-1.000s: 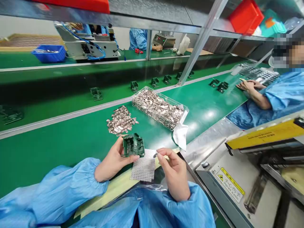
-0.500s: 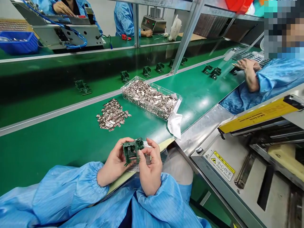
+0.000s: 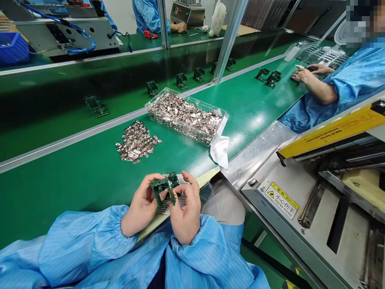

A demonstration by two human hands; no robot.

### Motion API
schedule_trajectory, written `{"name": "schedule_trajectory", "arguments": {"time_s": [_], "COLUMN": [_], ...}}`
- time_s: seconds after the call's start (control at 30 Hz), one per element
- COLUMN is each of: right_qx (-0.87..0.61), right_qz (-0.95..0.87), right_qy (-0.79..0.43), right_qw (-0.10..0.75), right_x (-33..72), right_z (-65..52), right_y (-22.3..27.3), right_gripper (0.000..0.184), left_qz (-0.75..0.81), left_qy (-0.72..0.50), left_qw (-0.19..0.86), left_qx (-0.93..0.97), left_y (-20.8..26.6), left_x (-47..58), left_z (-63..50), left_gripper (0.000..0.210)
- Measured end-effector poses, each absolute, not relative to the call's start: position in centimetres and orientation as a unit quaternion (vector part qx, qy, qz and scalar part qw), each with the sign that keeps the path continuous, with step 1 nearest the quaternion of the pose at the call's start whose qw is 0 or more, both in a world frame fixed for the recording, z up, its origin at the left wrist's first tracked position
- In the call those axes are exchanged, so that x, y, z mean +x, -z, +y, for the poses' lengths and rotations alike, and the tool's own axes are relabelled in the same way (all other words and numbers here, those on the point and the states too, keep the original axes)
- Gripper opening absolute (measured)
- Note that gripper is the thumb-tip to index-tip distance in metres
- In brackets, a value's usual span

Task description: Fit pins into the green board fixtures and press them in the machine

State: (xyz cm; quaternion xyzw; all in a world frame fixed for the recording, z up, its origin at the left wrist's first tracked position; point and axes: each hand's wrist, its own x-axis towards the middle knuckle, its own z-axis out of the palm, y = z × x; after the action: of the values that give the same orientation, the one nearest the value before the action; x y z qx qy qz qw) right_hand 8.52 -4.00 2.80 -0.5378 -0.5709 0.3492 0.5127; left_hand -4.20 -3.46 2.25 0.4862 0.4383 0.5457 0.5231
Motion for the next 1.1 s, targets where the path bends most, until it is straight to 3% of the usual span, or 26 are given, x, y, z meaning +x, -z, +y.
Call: {"name": "schedule_trajectory", "arguments": {"time_s": [0.2, 0.4, 0.73, 1.1], "right_qx": [-0.511, -0.508, -0.492, -0.507], "right_qz": [-0.494, -0.442, -0.412, -0.376], "right_qy": [-0.462, -0.502, -0.497, -0.483], "right_qw": [0.529, 0.543, 0.584, 0.607], "right_x": [8.6, 8.9, 8.9, 8.2], "right_z": [-3.9, -3.7, -4.5, -5.4], "right_y": [-2.7, -3.1, -2.9, -2.9], "right_gripper": [0.006, 0.019, 0.015, 0.024], "left_qz": [0.455, 0.456, 0.457, 0.475], "left_qy": [-0.535, -0.534, -0.526, -0.502], "left_qw": [0.511, 0.503, 0.513, 0.531], "left_qx": [0.495, 0.503, 0.502, 0.49], "left_y": [-2.6, -3.2, -3.3, -3.8], "left_x": [-4.2, -4.1, -3.8, -3.3], "left_z": [-3.5, -3.6, -4.2, -4.6], "left_gripper": [0.022, 0.028, 0.034, 0.03]}}
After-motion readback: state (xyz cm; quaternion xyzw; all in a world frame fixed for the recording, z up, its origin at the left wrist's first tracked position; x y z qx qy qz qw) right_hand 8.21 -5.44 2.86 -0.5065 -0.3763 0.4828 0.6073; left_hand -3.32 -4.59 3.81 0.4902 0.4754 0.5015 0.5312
